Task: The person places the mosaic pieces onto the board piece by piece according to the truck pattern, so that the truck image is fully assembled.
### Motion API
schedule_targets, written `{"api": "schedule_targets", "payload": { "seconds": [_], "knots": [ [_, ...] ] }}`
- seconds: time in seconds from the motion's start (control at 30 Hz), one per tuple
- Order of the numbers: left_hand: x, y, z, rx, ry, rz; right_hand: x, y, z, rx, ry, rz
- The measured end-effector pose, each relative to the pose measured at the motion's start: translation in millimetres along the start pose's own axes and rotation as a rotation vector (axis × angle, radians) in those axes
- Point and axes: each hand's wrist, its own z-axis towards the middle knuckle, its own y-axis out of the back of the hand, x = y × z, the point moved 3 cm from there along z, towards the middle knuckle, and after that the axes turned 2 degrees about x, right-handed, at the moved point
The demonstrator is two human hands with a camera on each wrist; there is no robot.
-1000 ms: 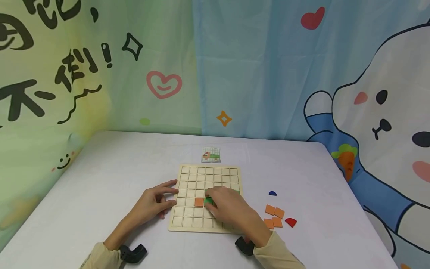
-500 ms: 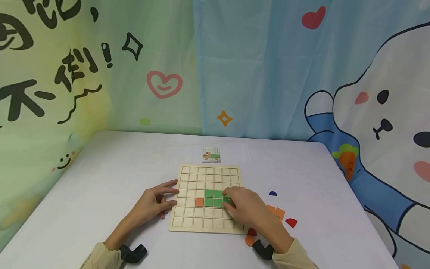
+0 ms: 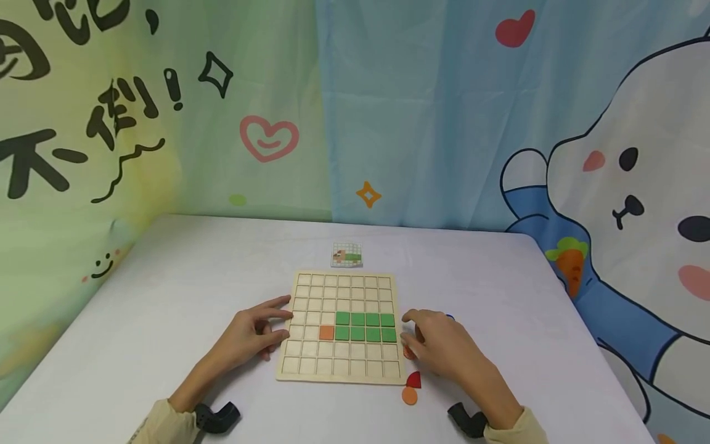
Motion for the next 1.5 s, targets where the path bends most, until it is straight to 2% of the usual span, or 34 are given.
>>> {"api": "schedule_targets", "payload": {
  "seconds": [0.23,0.43,0.77,0.97,1.5],
  "knots": [
    [-0.4,0.4,1.4,-0.007,0.004,0.001,-21,1,-9.0,-0.001,-0.074,-0.037],
    [-1.1,1.6,1.9,-0.009,-0.007,0.004,-29,1,-14.8,-0.002,-0.085,-0.043],
    [0.7,1.2,1.2,-0.016,0.026,0.021,-45,1,-21.1,-0.005,-0.119,-0.058],
    [-0.1,0.4,1.0,-0.014,0.023,0.017,-54,2,-24.9,0.039,-0.163,-0.054],
    [0.6,-0.2,1.1,-0.013,0.022,0.014,-63,0,-27.2,0.097,-0.199,-0.02]
  ]
}}
